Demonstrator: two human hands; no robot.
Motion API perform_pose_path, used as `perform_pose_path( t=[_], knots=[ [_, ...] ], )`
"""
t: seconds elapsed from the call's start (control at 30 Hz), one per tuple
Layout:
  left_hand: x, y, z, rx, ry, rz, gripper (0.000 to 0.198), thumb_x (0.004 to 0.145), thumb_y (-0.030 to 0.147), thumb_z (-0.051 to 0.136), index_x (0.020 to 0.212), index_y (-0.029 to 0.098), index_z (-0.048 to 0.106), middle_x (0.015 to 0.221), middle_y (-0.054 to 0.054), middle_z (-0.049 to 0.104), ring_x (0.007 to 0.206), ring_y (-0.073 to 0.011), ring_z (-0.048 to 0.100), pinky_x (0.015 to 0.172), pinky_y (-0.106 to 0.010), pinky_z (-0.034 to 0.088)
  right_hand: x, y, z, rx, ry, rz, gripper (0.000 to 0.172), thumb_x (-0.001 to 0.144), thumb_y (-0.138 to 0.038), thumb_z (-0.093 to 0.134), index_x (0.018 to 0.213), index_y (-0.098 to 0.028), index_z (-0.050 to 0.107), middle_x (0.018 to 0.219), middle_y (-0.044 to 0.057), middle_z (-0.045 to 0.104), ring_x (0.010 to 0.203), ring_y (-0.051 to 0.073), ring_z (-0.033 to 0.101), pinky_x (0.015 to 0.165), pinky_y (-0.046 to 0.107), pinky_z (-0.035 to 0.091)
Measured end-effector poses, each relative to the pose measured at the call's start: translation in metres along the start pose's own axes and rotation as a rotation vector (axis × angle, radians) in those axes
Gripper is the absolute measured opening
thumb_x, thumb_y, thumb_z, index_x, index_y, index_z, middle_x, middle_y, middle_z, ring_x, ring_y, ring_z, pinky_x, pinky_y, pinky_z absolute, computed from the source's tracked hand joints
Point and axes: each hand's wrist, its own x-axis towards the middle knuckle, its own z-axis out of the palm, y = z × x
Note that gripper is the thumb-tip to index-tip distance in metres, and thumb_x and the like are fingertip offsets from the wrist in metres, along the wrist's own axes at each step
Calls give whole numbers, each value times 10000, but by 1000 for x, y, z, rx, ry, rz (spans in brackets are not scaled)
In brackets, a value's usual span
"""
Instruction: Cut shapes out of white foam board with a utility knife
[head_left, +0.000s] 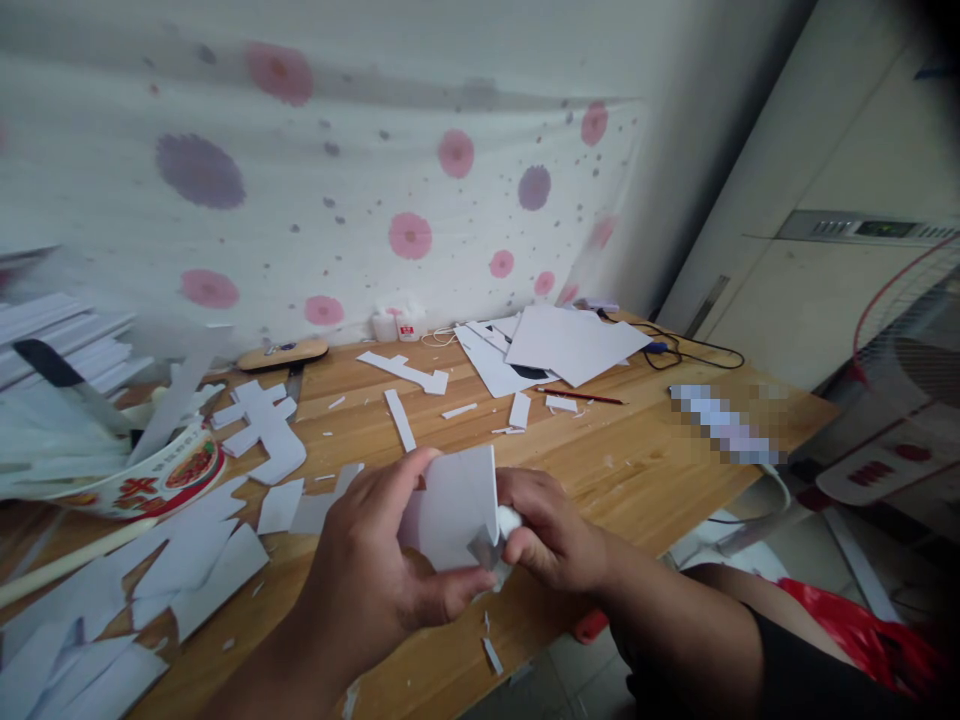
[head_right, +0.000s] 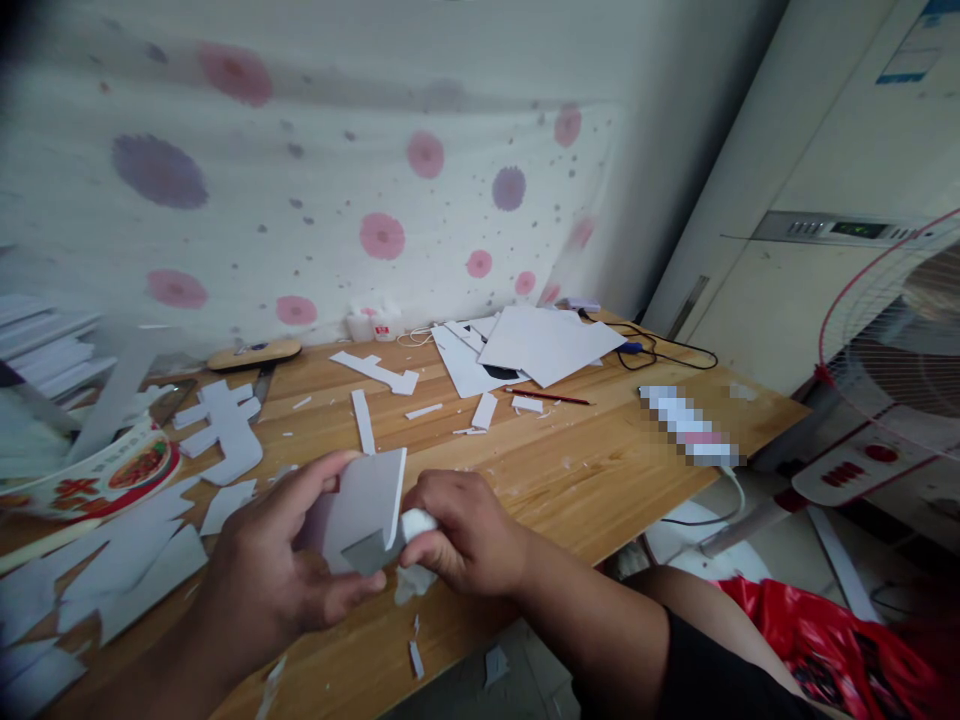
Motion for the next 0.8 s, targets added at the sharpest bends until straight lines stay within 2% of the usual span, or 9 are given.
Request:
perform_pose_path(
  t=[0.3, 0.8],
  knots=[
    [-2, 0, -1, 7, -12, 0, 749, 661, 712, 624, 1204, 207, 518, 927, -74, 687, 786, -252, 660, 672, -377, 556, -2, 3, -1, 8, -8, 18, 491, 916, -636, 372, 811, -189, 544, 702, 28, 550, 629, 142, 508, 569, 261, 393],
    [-1, 0, 0, 43, 33, 69, 750, 685, 732, 576, 1185, 175, 524, 909, -80, 679, 773, -244, 666, 680, -355, 556, 1, 6, -1, 10, -10, 9, 497, 929, -624, 356, 811, -177, 536, 717, 31, 549, 638, 132, 516, 572, 245, 406]
  ],
)
